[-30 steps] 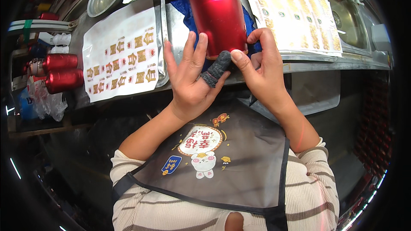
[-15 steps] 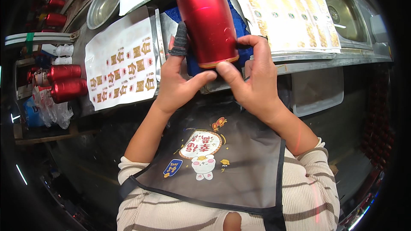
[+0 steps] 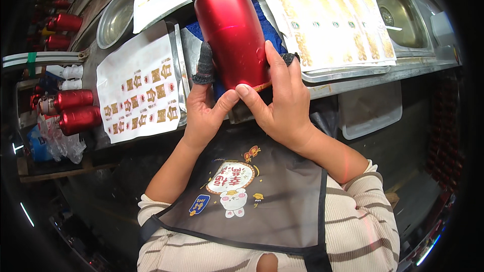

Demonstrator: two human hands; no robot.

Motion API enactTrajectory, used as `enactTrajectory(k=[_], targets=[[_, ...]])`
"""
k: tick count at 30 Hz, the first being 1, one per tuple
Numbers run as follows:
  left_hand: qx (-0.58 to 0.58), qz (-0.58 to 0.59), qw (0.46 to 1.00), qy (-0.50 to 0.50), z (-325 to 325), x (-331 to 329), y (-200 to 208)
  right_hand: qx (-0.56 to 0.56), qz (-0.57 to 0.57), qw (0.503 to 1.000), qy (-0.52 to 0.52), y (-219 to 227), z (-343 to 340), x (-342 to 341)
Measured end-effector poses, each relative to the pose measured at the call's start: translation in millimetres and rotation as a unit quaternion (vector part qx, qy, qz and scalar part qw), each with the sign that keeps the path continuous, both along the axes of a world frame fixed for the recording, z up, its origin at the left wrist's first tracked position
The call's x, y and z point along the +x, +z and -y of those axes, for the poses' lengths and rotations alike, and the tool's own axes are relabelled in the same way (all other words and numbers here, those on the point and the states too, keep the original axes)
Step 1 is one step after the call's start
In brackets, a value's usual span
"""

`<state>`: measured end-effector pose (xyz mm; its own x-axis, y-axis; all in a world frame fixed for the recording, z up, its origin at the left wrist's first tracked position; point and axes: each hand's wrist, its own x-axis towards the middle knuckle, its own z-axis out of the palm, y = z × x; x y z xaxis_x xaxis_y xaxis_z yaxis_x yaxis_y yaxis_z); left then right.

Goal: The person applies gold stickers to red cylindrical containers. They peel stickers from sheets, place them on the containers, and smooth them with their fingers. The containers are handled one at a time and set aside after labeling.

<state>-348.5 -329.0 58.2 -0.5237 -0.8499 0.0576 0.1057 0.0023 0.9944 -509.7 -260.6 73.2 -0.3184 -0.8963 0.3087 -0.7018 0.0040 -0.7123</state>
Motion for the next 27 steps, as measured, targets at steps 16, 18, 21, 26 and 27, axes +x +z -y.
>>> enactTrajectory(k=[16,18,21,26,27], targets=[[-0.007,0.038,0.997,0.067,-14,-9,16,-0.031,0.04,0.999,0.02,-8,-1,7],[0.001,0.038,0.998,0.058,-12,-7,14,-0.032,0.057,0.998,0.023,-7,0,5],[-0.022,0.053,0.997,0.044,-6,-1,13,-0.061,0.084,0.992,0.071,-13,3,-15],[0.014,-0.006,1.0,0.023,0,15,7,0.08,0.269,0.956,0.091,11,-8,-19],[0.009,-0.001,1.0,0.016,2,16,6,0.074,0.282,0.952,0.092,7,-8,-20]])
